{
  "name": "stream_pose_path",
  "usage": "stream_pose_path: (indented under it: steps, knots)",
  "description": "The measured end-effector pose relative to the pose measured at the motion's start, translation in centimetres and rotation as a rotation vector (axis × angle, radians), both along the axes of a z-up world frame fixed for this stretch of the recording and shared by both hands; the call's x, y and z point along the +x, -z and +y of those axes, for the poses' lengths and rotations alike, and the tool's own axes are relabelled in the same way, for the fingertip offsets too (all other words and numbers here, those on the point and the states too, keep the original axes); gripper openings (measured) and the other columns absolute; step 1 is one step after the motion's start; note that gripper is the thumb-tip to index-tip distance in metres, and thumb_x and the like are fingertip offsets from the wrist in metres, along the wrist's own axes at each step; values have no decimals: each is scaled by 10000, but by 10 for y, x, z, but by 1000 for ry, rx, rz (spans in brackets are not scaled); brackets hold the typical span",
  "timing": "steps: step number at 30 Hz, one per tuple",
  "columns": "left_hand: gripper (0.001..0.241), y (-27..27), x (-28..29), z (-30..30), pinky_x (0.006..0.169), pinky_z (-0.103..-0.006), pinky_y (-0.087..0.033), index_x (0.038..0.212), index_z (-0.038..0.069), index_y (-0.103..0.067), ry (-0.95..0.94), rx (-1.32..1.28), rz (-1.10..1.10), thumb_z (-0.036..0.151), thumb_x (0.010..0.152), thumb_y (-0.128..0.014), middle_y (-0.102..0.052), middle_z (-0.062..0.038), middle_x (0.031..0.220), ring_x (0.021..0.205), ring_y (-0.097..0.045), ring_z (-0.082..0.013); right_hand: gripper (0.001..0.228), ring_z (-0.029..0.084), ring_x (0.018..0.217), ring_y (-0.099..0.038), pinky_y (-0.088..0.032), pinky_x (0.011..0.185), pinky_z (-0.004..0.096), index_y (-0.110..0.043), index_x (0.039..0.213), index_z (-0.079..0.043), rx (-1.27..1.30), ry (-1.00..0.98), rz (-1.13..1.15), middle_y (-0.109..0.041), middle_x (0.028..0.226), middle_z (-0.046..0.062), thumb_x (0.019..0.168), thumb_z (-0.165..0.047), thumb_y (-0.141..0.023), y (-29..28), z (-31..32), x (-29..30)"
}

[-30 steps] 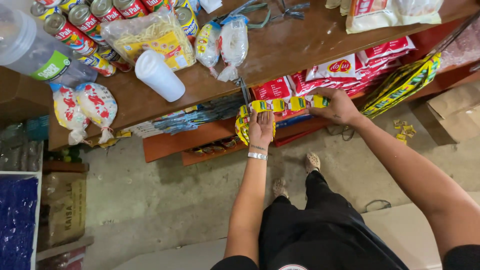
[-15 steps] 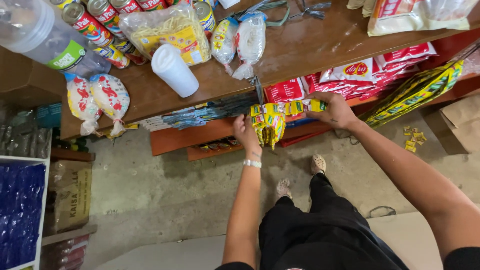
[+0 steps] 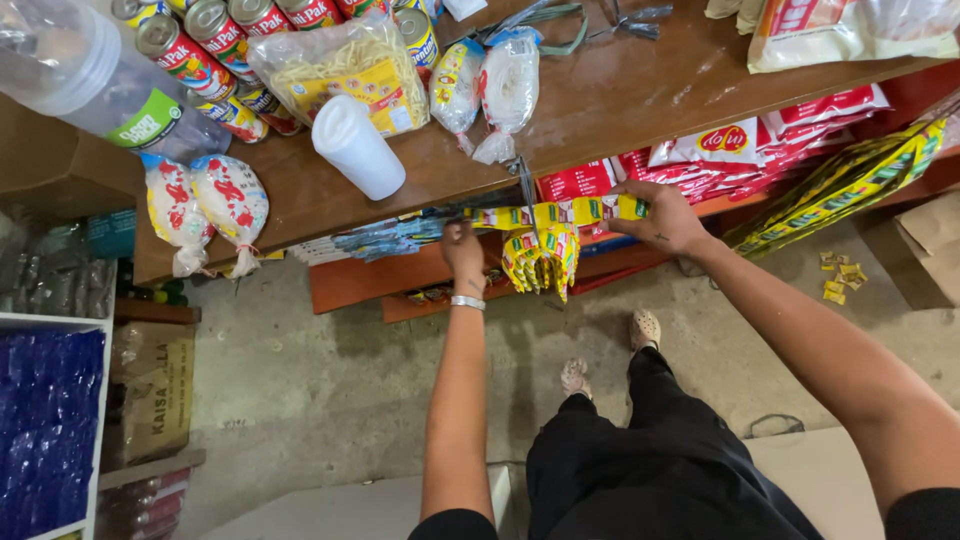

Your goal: Sorting, cutting, and hanging strips of condiment sachets on shelves in a grocery store.

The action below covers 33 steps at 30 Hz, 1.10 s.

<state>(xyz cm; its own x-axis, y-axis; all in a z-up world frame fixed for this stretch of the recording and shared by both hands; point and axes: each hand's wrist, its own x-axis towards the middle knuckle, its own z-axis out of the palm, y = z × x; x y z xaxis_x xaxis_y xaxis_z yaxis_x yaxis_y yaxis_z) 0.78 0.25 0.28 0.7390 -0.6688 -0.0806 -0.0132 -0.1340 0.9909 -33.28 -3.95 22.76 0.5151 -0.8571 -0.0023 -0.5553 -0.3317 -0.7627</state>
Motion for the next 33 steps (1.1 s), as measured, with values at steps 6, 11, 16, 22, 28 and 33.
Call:
stream_pose_path:
  steps: [6, 11, 16, 22, 28, 33]
  knots:
    - [366, -4, 26, 12, 624, -354, -386, 735, 44, -458, -72, 19, 65, 177, 977, -698, -437, -10, 683, 669, -357, -152, 494, 309, 922, -722, -550, 828, 409, -712, 1175, -80, -93, -17, 56, -740, 1036, 160, 779, -338, -854, 25, -4, 19]
    - [200, 14, 21, 23, 710, -428, -402, 874, 25, -584, -190, 45, -289, 143, 961, -719, -469, -137, 832, 827, -441, -294, 605, 361, 1066, -679, -541, 879, 471, -640, 1342, -142, -86, 88, 246, -709, 1190, 169, 827, -421, -790, 58, 1, 35]
    - [287, -52, -32, 37, 900, -463, -472, 1144, 108, -705, -22, 26, -631, 221, 885, -749, -642, -171, 1083, 1039, -594, -366, 691, 365, 1227, -593, -474, 985, 525, -515, 1476, -166, -75, 54, 301, -649, 1317, 161, 881, -441, -730, 91, 5, 30]
    - [339, -109, -66, 44, 981, -461, -483, 1295, 178, -674, 393, -105, -640, 218, 958, -687, -649, -140, 1166, 1109, -600, -364, 649, 387, 1264, -559, -450, 1017, 533, -529, 1458, -157, -134, 4, 306, -594, 1382, 197, 884, -402, -704, 110, 10, 29]
    - [306, -118, -72, 44, 965, -460, -475, 1258, 182, -691, 423, -110, -702, 201, 953, -678, -638, -133, 1125, 1096, -586, -347, 644, 407, 1253, -557, -462, 1044, 514, -536, 1470, -158, -86, -106, 203, -592, 1351, 227, 886, -382, -688, 113, 14, 18]
    - [265, -135, -99, 53, 950, -438, -467, 1245, 121, -665, 276, -211, -628, 177, 987, -639, -602, -138, 1129, 1073, -572, -328, 641, 438, 1229, -535, -451, 988, 538, -537, 1443, -130, -93, -112, 214, -565, 1340, 253, 870, -361, -707, 101, 21, -23]
